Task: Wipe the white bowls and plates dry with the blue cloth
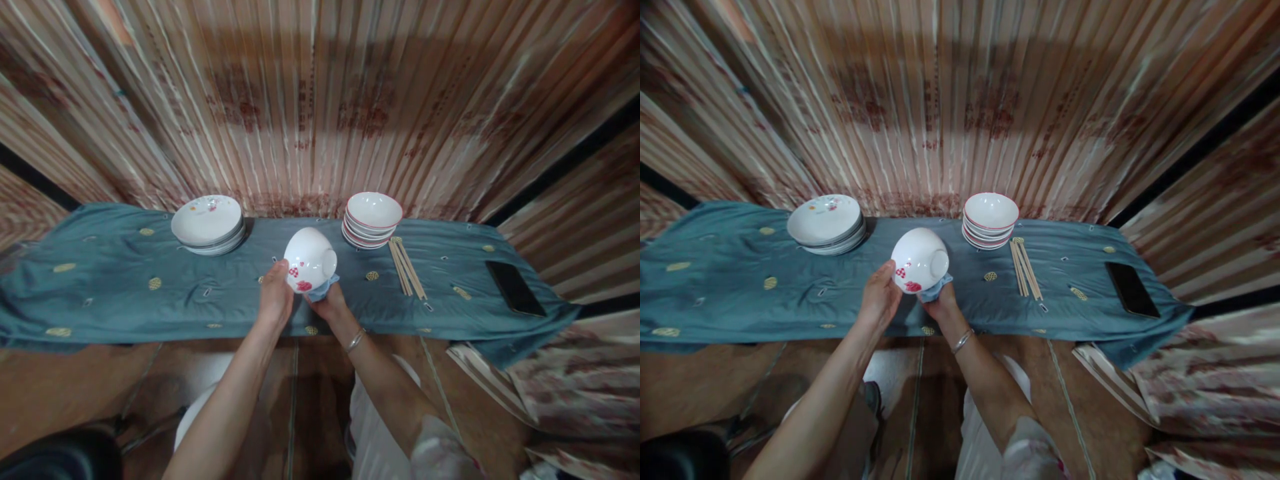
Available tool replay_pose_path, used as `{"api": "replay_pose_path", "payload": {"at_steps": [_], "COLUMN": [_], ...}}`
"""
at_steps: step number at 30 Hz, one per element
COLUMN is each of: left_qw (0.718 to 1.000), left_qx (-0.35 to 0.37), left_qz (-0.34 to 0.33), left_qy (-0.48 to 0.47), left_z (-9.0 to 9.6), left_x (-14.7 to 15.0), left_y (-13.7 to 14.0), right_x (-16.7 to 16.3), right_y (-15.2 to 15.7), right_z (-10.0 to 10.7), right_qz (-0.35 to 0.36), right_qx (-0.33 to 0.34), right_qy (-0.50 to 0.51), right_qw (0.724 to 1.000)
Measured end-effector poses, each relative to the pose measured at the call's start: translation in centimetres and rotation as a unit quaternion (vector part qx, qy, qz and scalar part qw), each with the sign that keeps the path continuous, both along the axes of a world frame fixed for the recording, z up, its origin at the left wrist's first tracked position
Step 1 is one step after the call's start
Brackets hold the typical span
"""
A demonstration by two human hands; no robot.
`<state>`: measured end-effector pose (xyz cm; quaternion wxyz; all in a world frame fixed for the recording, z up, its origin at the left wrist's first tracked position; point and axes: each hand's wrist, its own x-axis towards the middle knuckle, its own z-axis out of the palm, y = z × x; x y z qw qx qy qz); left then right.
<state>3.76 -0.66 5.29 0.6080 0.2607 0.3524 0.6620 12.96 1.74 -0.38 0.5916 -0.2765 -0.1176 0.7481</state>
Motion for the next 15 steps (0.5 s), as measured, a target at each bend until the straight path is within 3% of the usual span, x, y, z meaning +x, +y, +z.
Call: {"api": "replay_pose_path", "payload": {"at_steps": [4, 15], "left_qw": [1.000, 0.994], "left_qx": [-0.011, -0.036], "left_qz": [0.004, 0.065], "left_qy": [0.013, 0.081], "left_z": [-0.5, -1.8], "left_x": [0.2, 0.6], "left_y": [0.2, 1.0], "right_x": [-0.9, -2.0], "right_y": [-0.6, -2.4], "right_z": [0.1, -0.2], "right_qz": [0.001, 0.103], "right_qx": [-0.022, -0.063], "right_qy": [0.011, 0.047], "right_qw": [1.000, 0.992]}}
